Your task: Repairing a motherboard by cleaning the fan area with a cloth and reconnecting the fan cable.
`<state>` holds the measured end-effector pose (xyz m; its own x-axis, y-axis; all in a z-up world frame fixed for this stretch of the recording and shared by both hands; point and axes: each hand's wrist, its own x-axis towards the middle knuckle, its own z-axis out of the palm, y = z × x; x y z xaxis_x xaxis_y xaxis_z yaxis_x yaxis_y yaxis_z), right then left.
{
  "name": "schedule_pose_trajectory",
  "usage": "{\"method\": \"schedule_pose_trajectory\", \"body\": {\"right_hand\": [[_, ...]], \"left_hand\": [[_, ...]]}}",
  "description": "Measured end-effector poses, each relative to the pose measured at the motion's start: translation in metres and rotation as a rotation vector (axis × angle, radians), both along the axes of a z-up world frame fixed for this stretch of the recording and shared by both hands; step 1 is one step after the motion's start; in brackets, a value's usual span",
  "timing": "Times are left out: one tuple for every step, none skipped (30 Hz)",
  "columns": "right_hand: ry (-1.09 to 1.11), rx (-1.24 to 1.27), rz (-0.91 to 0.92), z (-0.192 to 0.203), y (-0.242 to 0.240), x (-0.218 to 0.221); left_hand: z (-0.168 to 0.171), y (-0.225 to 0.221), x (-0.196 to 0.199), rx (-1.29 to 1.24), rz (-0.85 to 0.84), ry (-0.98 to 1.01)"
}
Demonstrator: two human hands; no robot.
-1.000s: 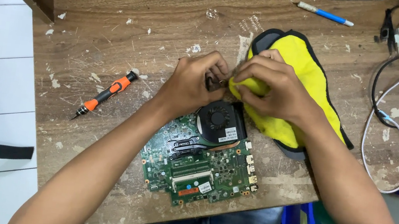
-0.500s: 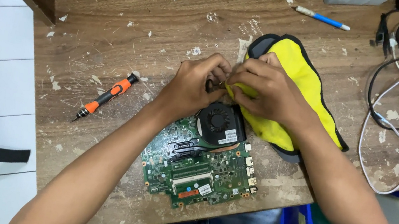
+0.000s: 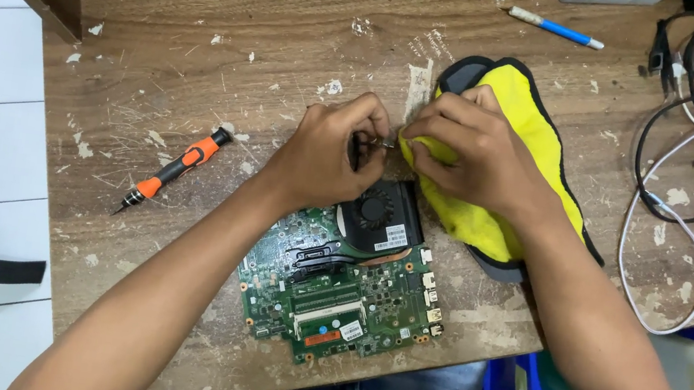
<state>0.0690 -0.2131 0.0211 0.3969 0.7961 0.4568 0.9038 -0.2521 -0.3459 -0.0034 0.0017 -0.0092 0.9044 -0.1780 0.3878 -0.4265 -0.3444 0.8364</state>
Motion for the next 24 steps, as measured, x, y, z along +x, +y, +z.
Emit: {"method": "schedule_pose_trajectory", "body": {"right_hand": [[0.003,-0.002,0.001,0.0,-0.001,0.001],[0.003,-0.002,0.002,0.0,-0.002,0.001],[0.006,-0.001,0.003,-0.001,-0.002,0.002],[0.009,-0.001,0.004,-0.001,-0.003,0.002],[0.008,-0.001,0.003,-0.001,-0.003,0.002],[0.009,-0.003,-0.003,0.0,-0.003,0.001],[0.009,-0.005,-0.009,0.0,-0.003,0.001],[0.01,-0.005,-0.01,0.001,-0.003,0.0],[0.011,-0.005,-0.007,0.002,-0.003,-0.001],[0.01,-0.004,-0.004,0.004,-0.002,-0.001],[0.01,-0.004,-0.005,0.005,-0.001,-0.002],[0.015,0.015,0.008,0.006,0.0,-0.003],[0.019,0.034,0.021,0.006,0.001,-0.005],[0.018,0.037,0.022,0.009,0.004,-0.005],[0.04,0.055,0.029,0.011,0.006,-0.006],[0.07,0.07,0.032,0.012,0.007,-0.01],[0.076,0.07,0.029,0.006,0.008,-0.011],[0.079,0.091,0.041,0.001,0.01,-0.011],[0.083,0.112,0.053,-0.004,0.012,-0.01],[0.083,0.113,0.052,-0.006,0.013,-0.012],[0.087,0.111,0.059,-0.008,0.014,-0.013],[0.089,0.113,0.072,-0.01,0.017,-0.014],[0.087,0.116,0.077,-0.008,0.015,-0.012],[0.083,0.083,0.077,-0.007,0.015,-0.012]], "left_hand": [[0.001,0.0,-0.001,0.005,0.002,-0.011],[0.006,0.001,-0.002,0.005,0.003,-0.011],[0.011,0.002,-0.003,0.004,0.001,-0.016],[0.016,0.002,-0.004,0.003,-0.003,-0.022],[0.015,0.002,-0.003,0.003,-0.004,-0.022],[0.015,0.002,-0.002,0.008,-0.007,-0.039],[0.015,0.002,0.0,0.013,-0.011,-0.055],[0.016,0.002,0.0,0.013,-0.012,-0.054],[0.017,0.002,0.0,0.016,-0.023,-0.031],[0.018,0.002,0.001,0.019,-0.033,-0.009],[0.015,0.002,0.001,0.019,-0.034,-0.009],[0.012,0.001,0.001,0.017,-0.022,0.007],[0.009,0.001,0.001,0.014,-0.011,0.022],[0.006,0.001,0.002,0.017,-0.009,0.021],[0.003,0.001,0.002,0.018,-0.004,0.042],[-0.001,-0.001,0.001,0.017,-0.003,0.069],[-0.003,-0.002,0.0,0.016,-0.005,0.076],[-0.005,-0.002,0.001,0.032,0.007,0.068],[-0.006,-0.002,0.002,0.048,0.019,0.06],[-0.005,-0.002,0.001,0.048,0.018,0.06],[-0.003,-0.002,0.0,0.053,0.014,0.086],[0.0,0.0,-0.002,0.06,0.016,0.111],[-0.001,-0.002,0.0,0.064,0.02,0.109],[-0.002,-0.002,0.0,0.086,0.011,0.091]]}}
